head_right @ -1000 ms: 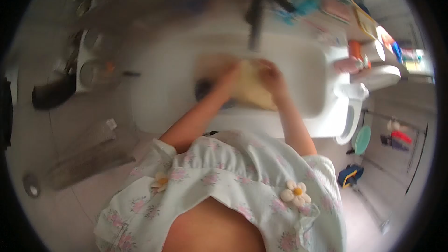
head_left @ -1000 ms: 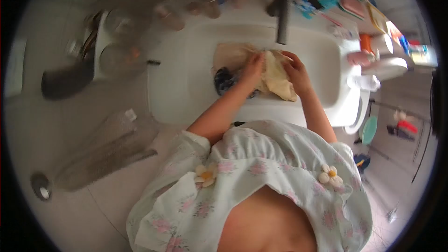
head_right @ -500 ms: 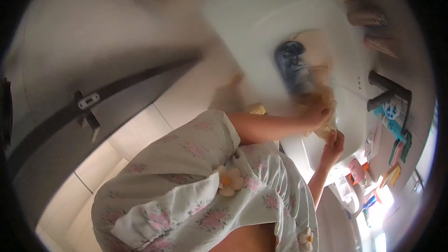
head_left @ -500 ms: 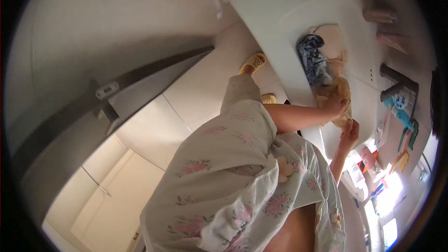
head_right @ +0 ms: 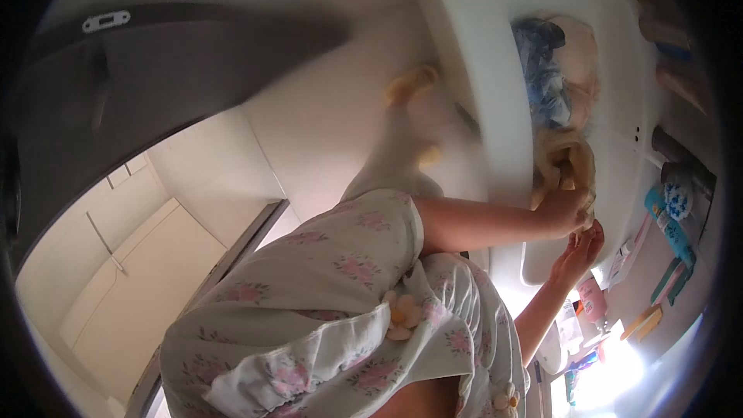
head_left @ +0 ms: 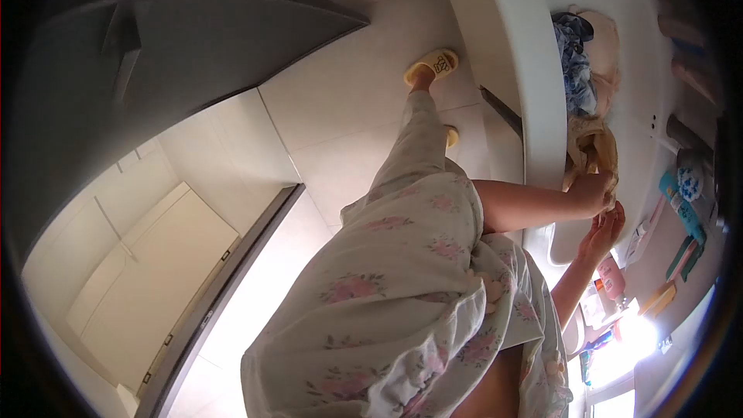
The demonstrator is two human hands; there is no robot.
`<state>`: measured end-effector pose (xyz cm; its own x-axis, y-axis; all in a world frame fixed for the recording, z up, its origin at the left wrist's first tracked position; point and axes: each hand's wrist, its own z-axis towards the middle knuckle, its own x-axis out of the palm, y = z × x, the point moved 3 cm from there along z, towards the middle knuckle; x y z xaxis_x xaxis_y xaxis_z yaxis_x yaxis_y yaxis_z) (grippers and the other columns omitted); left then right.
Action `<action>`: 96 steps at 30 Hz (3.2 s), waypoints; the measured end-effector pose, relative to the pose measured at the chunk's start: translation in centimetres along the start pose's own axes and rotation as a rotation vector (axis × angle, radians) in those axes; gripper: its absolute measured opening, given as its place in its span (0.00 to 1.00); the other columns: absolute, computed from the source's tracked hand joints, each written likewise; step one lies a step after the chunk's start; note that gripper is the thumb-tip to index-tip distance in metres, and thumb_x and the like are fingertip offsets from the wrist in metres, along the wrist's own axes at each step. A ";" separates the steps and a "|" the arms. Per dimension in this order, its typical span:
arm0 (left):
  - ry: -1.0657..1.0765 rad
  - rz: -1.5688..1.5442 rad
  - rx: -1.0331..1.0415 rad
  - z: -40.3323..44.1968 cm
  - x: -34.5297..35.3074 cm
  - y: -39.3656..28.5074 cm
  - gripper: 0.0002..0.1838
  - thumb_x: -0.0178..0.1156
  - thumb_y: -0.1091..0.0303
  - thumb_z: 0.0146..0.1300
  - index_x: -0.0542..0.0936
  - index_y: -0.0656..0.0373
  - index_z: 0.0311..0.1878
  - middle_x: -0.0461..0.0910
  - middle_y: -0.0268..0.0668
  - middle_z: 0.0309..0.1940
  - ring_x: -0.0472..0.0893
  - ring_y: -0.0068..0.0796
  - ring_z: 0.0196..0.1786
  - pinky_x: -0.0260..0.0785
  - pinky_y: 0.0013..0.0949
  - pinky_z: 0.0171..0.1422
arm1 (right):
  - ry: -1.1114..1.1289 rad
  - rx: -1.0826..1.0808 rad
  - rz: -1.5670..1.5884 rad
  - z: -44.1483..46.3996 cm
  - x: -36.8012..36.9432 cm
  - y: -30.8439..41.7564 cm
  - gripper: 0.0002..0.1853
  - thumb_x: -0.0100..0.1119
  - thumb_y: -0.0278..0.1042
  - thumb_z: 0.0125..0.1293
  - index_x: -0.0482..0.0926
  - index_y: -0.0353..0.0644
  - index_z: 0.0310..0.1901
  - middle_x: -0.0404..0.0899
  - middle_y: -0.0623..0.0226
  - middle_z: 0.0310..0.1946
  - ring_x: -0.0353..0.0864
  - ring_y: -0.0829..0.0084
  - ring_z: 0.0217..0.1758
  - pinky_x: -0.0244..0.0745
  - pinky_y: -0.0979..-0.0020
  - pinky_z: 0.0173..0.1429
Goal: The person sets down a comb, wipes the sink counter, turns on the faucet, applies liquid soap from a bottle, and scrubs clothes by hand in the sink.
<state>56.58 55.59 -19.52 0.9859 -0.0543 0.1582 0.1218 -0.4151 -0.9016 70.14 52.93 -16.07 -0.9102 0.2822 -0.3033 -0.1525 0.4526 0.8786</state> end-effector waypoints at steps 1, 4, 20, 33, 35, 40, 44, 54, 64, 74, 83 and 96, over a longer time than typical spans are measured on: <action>0.000 0.019 0.009 -0.2 0.3 0.1 0.19 0.64 0.62 0.52 0.73 0.65 0.41 0.80 0.49 0.30 0.82 0.46 0.35 0.73 0.42 0.37 | -0.004 0.005 -0.001 0.1 -0.4 0.0 0.17 0.51 0.37 0.69 0.67 0.44 0.57 0.72 0.66 0.52 0.70 0.72 0.57 0.65 0.69 0.59; 0.011 0.085 0.070 -1.3 -0.3 -1.1 0.16 0.64 0.65 0.52 0.74 0.63 0.40 0.80 0.48 0.29 0.81 0.46 0.36 0.73 0.43 0.39 | 0.003 0.013 0.092 0.6 -1.4 0.0 0.18 0.54 0.33 0.67 0.67 0.45 0.58 0.74 0.66 0.51 0.72 0.72 0.56 0.66 0.69 0.59; 0.048 0.076 0.750 -0.8 -4.8 -17.1 0.10 0.50 0.64 0.70 0.74 0.62 0.44 0.71 0.40 0.39 0.73 0.33 0.40 0.65 0.32 0.45 | -0.065 -0.339 0.815 -6.5 1.1 12.4 0.11 0.51 0.28 0.67 0.69 0.48 0.51 0.72 0.75 0.45 0.72 0.75 0.52 0.65 0.67 0.60; 0.137 0.603 1.183 3.0 -10.8 -22.0 0.07 0.56 0.68 0.64 0.75 0.62 0.40 0.68 0.43 0.49 0.68 0.40 0.50 0.61 0.40 0.55 | -0.197 -0.268 0.216 -8.0 5.9 16.8 0.11 0.52 0.27 0.64 0.74 0.43 0.48 0.69 0.76 0.33 0.71 0.82 0.37 0.68 0.77 0.44; 0.162 0.616 1.292 3.2 -11.1 -23.5 0.08 0.56 0.67 0.64 0.75 0.62 0.40 0.69 0.43 0.48 0.69 0.38 0.49 0.63 0.38 0.54 | -0.126 -0.228 0.022 -7.5 6.5 17.1 0.10 0.54 0.27 0.64 0.75 0.40 0.47 0.71 0.73 0.30 0.72 0.79 0.35 0.69 0.74 0.44; 0.505 0.441 0.569 8.0 -9.7 -20.5 0.14 0.51 0.60 0.69 0.73 0.62 0.46 0.73 0.41 0.49 0.73 0.35 0.48 0.68 0.35 0.50 | -0.350 -0.442 -0.245 -3.1 5.8 13.2 0.10 0.55 0.36 0.68 0.75 0.38 0.43 0.68 0.75 0.32 0.68 0.81 0.35 0.68 0.74 0.42; 0.407 -0.062 -0.530 12.7 -9.3 -10.3 0.21 0.48 0.54 0.70 0.70 0.60 0.57 0.73 0.39 0.53 0.73 0.35 0.54 0.69 0.36 0.56 | -0.295 -0.148 0.164 3.6 6.4 6.1 0.10 0.49 0.38 0.71 0.73 0.40 0.43 0.70 0.75 0.31 0.69 0.80 0.34 0.69 0.74 0.42; 0.652 0.046 -0.170 21.5 -6.1 0.5 0.22 0.42 0.53 0.70 0.68 0.59 0.59 0.74 0.40 0.50 0.76 0.38 0.52 0.72 0.43 0.52 | -0.362 -0.138 -0.195 10.1 13.5 8.1 0.14 0.52 0.39 0.65 0.73 0.39 0.47 0.79 0.61 0.33 0.78 0.67 0.37 0.72 0.65 0.43; 0.820 0.078 0.204 21.1 -4.7 2.7 0.22 0.45 0.51 0.70 0.71 0.60 0.54 0.75 0.42 0.46 0.78 0.40 0.46 0.75 0.43 0.46 | -0.428 -0.150 -0.264 8.4 8.7 4.4 0.15 0.55 0.34 0.64 0.72 0.41 0.51 0.76 0.55 0.46 0.77 0.62 0.48 0.72 0.66 0.52; 0.819 0.217 0.107 22.0 -6.2 3.2 0.18 0.50 0.61 0.66 0.72 0.58 0.55 0.75 0.39 0.50 0.75 0.38 0.54 0.71 0.41 0.58 | -0.770 -0.587 -0.123 3.1 2.6 20.4 0.23 0.53 0.28 0.67 0.65 0.43 0.63 0.69 0.59 0.60 0.73 0.67 0.56 0.69 0.68 0.58; 0.527 -0.388 -0.690 16.4 -5.8 -6.9 0.23 0.47 0.61 0.66 0.65 0.63 0.60 0.69 0.45 0.60 0.70 0.44 0.61 0.65 0.49 0.65 | -0.657 -0.675 -0.702 1.1 6.3 24.1 0.27 0.58 0.31 0.59 0.67 0.38 0.61 0.63 0.57 0.64 0.58 0.55 0.70 0.59 0.58 0.69; 0.556 -0.356 -0.743 16.6 -8.3 -7.4 0.19 0.53 0.63 0.66 0.66 0.56 0.58 0.74 0.43 0.53 0.74 0.43 0.58 0.71 0.51 0.59 | -0.830 -0.637 -0.763 4.5 -4.2 20.0 0.24 0.59 0.32 0.61 0.69 0.42 0.60 0.70 0.54 0.59 0.69 0.54 0.62 0.64 0.61 0.66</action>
<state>49.35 74.20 -20.83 0.6885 -0.1552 0.7085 0.1100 -0.9432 -0.3135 72.64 64.63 1.10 -0.0379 0.6734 -0.7383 -0.8883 0.3156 0.3335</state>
